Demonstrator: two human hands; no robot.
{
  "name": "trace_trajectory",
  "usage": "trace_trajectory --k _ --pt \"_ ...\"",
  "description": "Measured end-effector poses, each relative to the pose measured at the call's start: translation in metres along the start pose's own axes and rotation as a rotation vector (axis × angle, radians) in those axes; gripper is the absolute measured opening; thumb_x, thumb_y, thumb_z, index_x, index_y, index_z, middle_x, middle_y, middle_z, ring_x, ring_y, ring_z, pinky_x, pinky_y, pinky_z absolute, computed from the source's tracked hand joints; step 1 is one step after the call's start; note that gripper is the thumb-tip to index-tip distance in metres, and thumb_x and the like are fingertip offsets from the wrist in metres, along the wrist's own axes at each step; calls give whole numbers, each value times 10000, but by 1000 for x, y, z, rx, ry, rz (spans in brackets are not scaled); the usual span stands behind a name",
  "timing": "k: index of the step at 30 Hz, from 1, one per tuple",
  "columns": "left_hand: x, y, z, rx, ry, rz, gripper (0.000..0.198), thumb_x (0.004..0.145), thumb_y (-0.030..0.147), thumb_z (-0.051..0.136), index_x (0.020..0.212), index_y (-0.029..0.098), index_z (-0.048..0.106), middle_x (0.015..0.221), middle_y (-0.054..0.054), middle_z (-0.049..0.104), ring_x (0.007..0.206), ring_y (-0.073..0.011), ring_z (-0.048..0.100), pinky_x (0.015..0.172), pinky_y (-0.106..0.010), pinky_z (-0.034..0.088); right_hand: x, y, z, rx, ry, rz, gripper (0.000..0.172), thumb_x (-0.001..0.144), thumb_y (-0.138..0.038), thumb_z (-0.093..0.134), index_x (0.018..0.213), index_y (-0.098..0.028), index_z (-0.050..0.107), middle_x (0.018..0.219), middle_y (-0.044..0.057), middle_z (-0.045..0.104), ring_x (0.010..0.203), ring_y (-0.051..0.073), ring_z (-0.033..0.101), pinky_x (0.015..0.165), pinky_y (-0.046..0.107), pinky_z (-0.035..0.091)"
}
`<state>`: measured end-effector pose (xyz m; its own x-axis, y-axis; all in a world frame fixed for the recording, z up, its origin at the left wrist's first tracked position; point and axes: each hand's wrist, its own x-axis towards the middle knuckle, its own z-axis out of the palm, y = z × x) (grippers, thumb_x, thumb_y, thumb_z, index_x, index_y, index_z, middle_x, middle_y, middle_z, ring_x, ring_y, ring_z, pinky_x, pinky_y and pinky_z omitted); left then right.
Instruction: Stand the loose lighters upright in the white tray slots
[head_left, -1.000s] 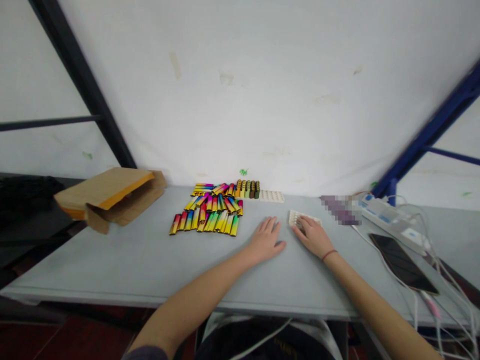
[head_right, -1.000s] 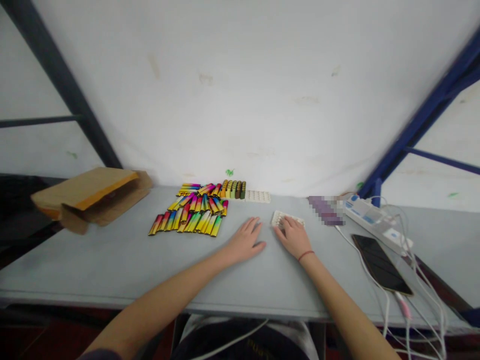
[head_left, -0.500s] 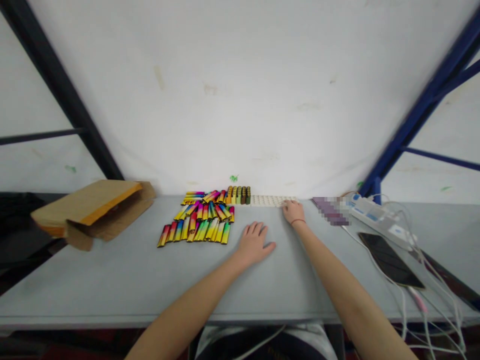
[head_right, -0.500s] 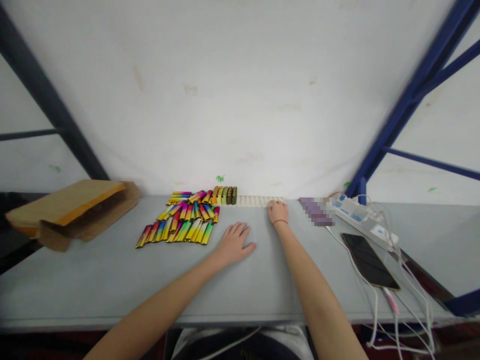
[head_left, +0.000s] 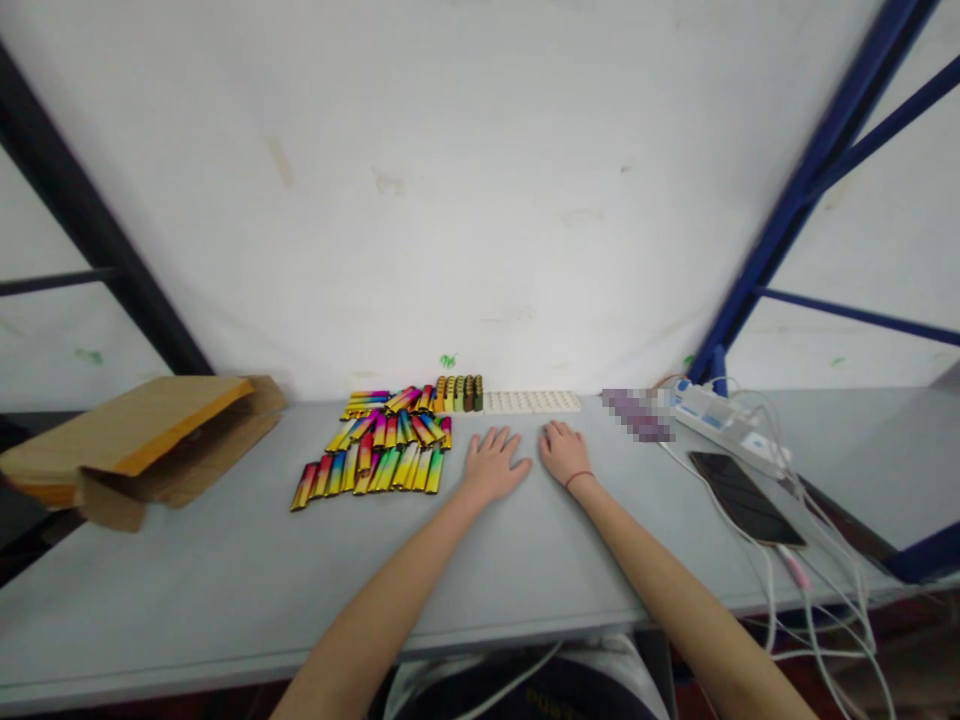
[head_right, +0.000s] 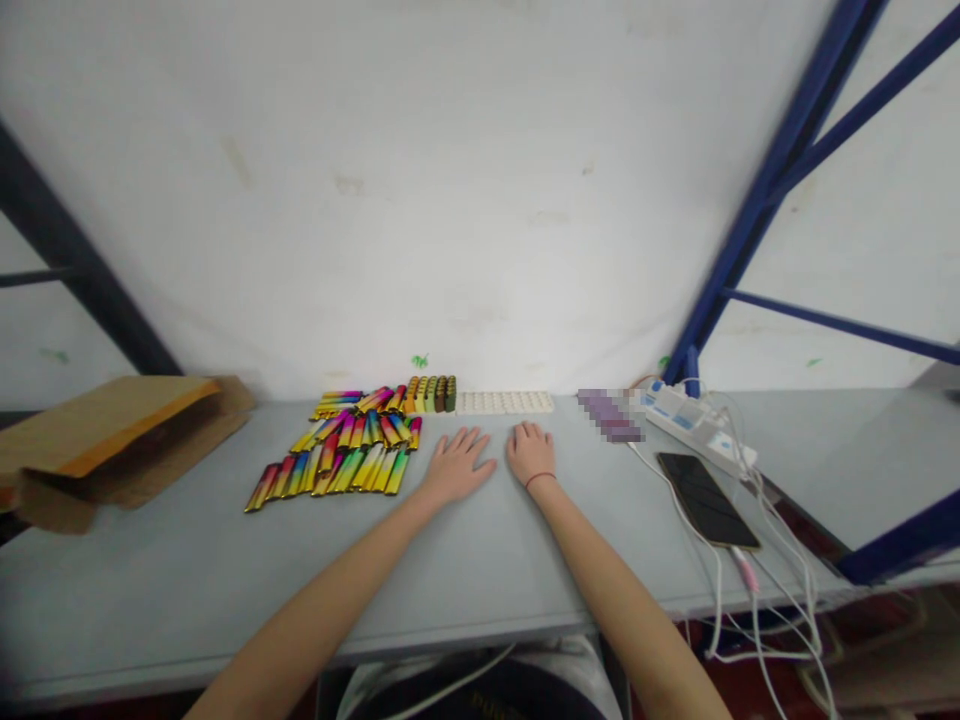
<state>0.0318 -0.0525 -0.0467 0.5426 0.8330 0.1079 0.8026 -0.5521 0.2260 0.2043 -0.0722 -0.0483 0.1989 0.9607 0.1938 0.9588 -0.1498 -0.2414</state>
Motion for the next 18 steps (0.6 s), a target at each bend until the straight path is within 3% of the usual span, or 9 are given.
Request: trace_trajectory --k 8,18 --pt "-3 -9 -4 11 3 59 556 1007 495 396 1498 257 503 1629 -114 409 1524 -305 339 1227 -579 247 0 3 -5 46 -67 -3 406 1025 -306 414 1377 -198 586 1569 134 489 1467 260 396 1174 474 290" --pt "-7 -8 -15 34 -87 45 580 1022 480 362 1536 231 464 1666 -93 340 1555 -293 274 1259 -530 199 5 11 -5 54 -114 -50 417 1035 -329 430 1403 -190 568 1588 149 460 1478 253 391 1180 473 299"
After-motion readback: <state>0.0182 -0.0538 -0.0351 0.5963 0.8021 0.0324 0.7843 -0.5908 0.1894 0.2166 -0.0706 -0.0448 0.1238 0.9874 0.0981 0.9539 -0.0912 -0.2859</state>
